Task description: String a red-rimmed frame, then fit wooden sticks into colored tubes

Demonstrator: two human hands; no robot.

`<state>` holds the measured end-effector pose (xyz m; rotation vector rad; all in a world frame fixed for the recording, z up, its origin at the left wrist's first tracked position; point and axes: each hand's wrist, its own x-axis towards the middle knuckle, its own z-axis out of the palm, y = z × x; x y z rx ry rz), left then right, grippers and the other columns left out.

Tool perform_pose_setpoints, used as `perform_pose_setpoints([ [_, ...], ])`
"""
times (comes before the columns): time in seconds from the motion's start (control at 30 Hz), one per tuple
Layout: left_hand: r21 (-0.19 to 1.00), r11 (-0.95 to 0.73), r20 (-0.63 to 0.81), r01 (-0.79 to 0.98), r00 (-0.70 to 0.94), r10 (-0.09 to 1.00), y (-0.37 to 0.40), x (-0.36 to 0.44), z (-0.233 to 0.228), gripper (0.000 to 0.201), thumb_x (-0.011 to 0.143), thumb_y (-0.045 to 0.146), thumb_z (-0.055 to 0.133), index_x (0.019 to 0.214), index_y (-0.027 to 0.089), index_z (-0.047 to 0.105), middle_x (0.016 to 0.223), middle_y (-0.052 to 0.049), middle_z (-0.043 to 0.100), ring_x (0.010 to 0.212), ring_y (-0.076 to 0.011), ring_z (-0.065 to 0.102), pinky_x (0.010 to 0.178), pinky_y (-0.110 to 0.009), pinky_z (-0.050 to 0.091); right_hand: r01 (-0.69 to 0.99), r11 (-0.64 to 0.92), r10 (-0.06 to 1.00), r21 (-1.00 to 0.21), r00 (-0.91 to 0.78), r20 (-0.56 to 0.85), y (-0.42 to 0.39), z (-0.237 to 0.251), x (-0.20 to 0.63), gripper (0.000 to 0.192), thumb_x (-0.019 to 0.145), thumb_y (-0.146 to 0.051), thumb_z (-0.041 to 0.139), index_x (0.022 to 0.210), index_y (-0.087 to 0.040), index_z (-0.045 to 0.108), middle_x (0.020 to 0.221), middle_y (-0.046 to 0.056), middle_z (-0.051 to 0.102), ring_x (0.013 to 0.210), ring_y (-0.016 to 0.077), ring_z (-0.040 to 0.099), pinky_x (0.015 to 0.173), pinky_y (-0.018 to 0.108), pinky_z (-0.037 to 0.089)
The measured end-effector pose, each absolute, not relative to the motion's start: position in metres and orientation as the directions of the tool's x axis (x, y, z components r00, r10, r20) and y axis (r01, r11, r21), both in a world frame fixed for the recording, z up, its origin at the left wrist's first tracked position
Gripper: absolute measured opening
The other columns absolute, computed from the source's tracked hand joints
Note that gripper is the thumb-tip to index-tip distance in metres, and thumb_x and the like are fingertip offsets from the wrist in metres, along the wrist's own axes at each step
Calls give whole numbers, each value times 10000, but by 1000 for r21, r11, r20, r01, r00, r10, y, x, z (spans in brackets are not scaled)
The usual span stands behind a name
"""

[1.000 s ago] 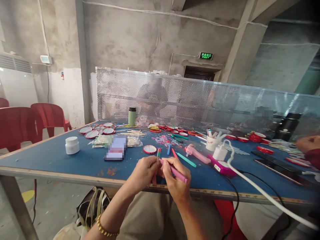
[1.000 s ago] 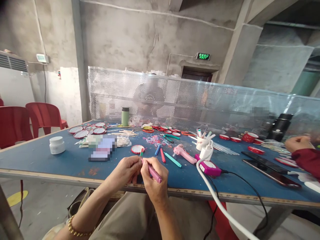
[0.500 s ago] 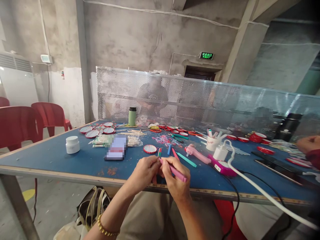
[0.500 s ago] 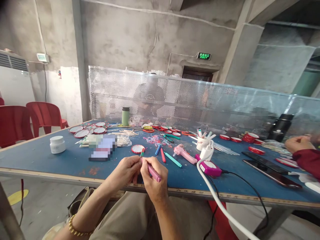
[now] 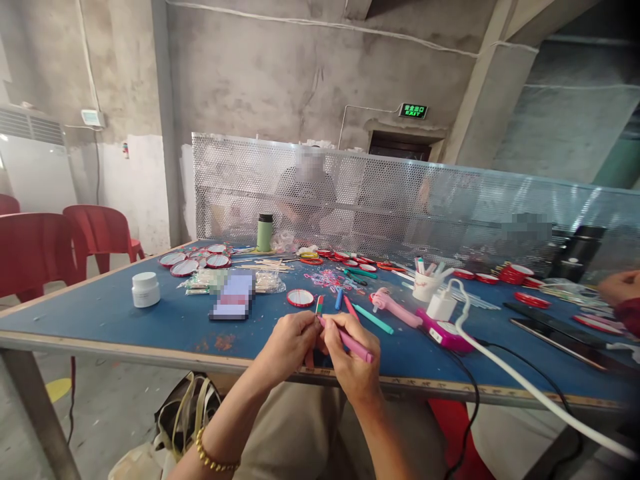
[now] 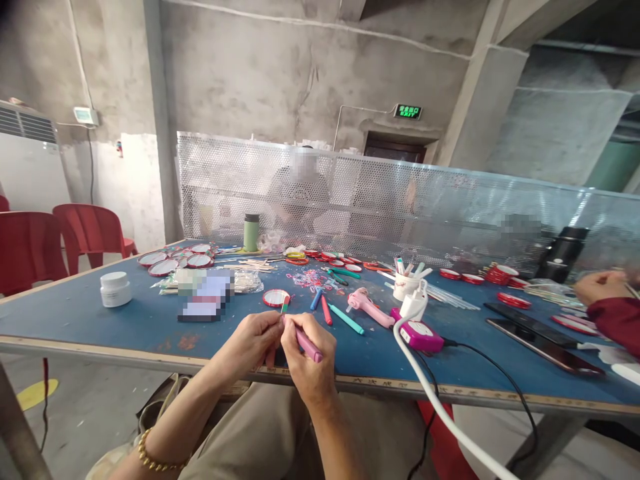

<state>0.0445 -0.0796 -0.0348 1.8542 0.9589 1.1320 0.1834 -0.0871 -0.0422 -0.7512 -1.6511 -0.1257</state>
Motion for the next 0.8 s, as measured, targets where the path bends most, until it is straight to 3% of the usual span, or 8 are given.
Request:
perform_pose_setpoints([
  [0.8, 872, -438, 359, 219, 323, 876, -77, 44, -36, 353, 940, 396, 421, 679, 186, 532, 473, 47, 496, 406, -85, 469, 442, -176, 324, 531, 780, 413, -331, -41, 910, -88, -42, 184, 188, 940, -208, 533, 788, -192, 643, 640, -12, 658, 542, 116, 598, 570, 225, 472],
])
